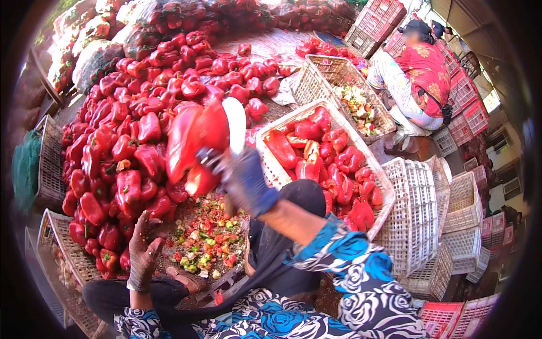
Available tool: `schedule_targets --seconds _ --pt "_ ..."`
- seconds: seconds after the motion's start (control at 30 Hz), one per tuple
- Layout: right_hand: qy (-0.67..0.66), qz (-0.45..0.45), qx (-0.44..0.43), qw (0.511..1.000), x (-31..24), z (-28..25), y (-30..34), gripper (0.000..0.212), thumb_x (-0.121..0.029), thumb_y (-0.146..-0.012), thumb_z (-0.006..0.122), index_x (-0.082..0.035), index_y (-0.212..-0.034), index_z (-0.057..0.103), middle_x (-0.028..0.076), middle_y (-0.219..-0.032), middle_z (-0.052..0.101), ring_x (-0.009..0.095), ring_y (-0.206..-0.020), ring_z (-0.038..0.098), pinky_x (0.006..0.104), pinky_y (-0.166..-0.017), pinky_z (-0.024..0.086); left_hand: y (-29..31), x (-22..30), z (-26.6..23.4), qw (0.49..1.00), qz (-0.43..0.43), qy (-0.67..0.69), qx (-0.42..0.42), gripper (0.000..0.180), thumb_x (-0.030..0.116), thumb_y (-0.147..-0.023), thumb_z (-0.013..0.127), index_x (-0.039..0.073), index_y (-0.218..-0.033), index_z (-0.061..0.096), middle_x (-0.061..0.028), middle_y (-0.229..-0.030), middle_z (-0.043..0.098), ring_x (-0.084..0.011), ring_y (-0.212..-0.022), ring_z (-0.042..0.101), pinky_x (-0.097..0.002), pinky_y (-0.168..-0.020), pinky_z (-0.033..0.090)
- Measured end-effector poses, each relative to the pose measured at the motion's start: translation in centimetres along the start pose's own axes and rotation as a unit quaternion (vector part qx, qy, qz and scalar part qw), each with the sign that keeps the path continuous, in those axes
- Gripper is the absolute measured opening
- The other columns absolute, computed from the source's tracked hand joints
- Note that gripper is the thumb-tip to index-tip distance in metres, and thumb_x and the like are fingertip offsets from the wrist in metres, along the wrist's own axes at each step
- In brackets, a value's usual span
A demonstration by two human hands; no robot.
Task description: The person cuts red peppers into pieces using a knife and puts them into a white plastic crate.
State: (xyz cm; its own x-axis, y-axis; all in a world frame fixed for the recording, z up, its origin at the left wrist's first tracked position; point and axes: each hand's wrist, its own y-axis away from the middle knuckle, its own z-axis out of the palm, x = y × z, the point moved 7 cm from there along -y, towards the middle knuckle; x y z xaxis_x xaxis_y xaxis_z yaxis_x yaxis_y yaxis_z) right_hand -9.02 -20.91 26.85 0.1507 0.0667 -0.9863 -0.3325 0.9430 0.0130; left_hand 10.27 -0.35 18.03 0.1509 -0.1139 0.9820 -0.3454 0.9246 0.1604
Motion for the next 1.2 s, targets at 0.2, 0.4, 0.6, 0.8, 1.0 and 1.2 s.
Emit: schedule_targets --seconds 0.2,0.4,0.6,0.8,1.0,1.2 --pt "0.178 -0.031 0.026 0.983 -4.1 -12.2 -6.1 0.019 -0.013 -0.091 0.056 -0.003 -0.105 0.065 0.001 -0.067 0.058 0.008 -0.045 0.051 0.0249 -0.039 0.042 -0.2 -3.5 -2.6 0.998 -0.059 -0.021 0.01 0.071 0.024 -0.083 0.074 0.002 -0.141 0.039 -0.0061 -0.114 0.055 -0.0141 -0.1 0.055 -0.0267 -0.087 0.048" --pt "0.424 0.147 0.151 0.881 12.8 -24.7 -11.3 0.022 -0.018 -0.08 0.073 0.004 -0.085 0.069 0.013 -0.063 0.063 0.02 -0.054 0.065 0.0348 -0.045 0.05 -0.4 -7.6 -2.0 0.99 -0.132 -0.053 -0.007 0.063 0.016 -0.084 0.073 0.001 -0.137 0.043 -0.0065 -0.11 0.058 -0.015 -0.1 0.058 -0.0289 -0.087 0.05" --pt "0.523 0.191 0.102 0.825 14.4 -26.0 -13.0 0.035 -0.029 -0.076 0.075 0.005 -0.081 0.069 0.025 -0.069 0.065 0.033 -0.07 0.07 0.0434 -0.058 0.054 -0.8 -9.4 -1.0 0.978 -0.21 -0.016 -0.012 0.056 0.014 -0.086 0.071 -0.001 -0.133 0.046 -0.0069 -0.106 0.061 -0.0141 -0.096 0.059 -0.0275 -0.085 0.049" --pt "0.466 0.202 0.06 0.859 17.3 -32.0 -14.1 0.071 -0.011 -0.085 0.059 -0.019 -0.148 0.026 0.012 -0.067 0.053 0.022 -0.055 0.053 0.0392 -0.044 0.056 -0.7 -13.5 -0.9 0.967 -0.164 -0.166 -0.105 0.049 0.01 -0.089 0.065 -0.001 -0.133 0.047 -0.0069 -0.112 0.06 -0.0155 -0.103 0.056 -0.0294 -0.091 0.046" --pt "0.568 0.156 0.035 0.807 17.7 -39.1 -16.5 0.033 -0.022 -0.088 0.064 -0.003 -0.115 0.062 0.012 -0.06 0.059 0.024 -0.049 0.057 0.0435 -0.048 0.041 3.4 -15.9 -7.0 0.804 -0.24 -0.534 -0.103 0.041 0.022 -0.084 0.06 0.009 -0.122 0.057 -0.0226 -0.103 0.065 -0.0386 -0.098 0.063 -0.0449 -0.084 0.05" --pt "0.519 -0.05 0.023 0.853 9.1 -24.5 -14.2 0.016 -0.019 -0.091 0.065 -0.004 -0.091 0.06 0.004 -0.067 0.059 0.009 -0.045 0.048 0.0257 -0.039 0.039 9.7 -20.2 -18.0 0.748 -0.339 -0.564 0.087 0.031 0.022 -0.081 0.063 0.007 -0.108 0.063 -0.0203 -0.097 0.067 -0.0382 -0.096 0.063 -0.0442 -0.085 0.051"
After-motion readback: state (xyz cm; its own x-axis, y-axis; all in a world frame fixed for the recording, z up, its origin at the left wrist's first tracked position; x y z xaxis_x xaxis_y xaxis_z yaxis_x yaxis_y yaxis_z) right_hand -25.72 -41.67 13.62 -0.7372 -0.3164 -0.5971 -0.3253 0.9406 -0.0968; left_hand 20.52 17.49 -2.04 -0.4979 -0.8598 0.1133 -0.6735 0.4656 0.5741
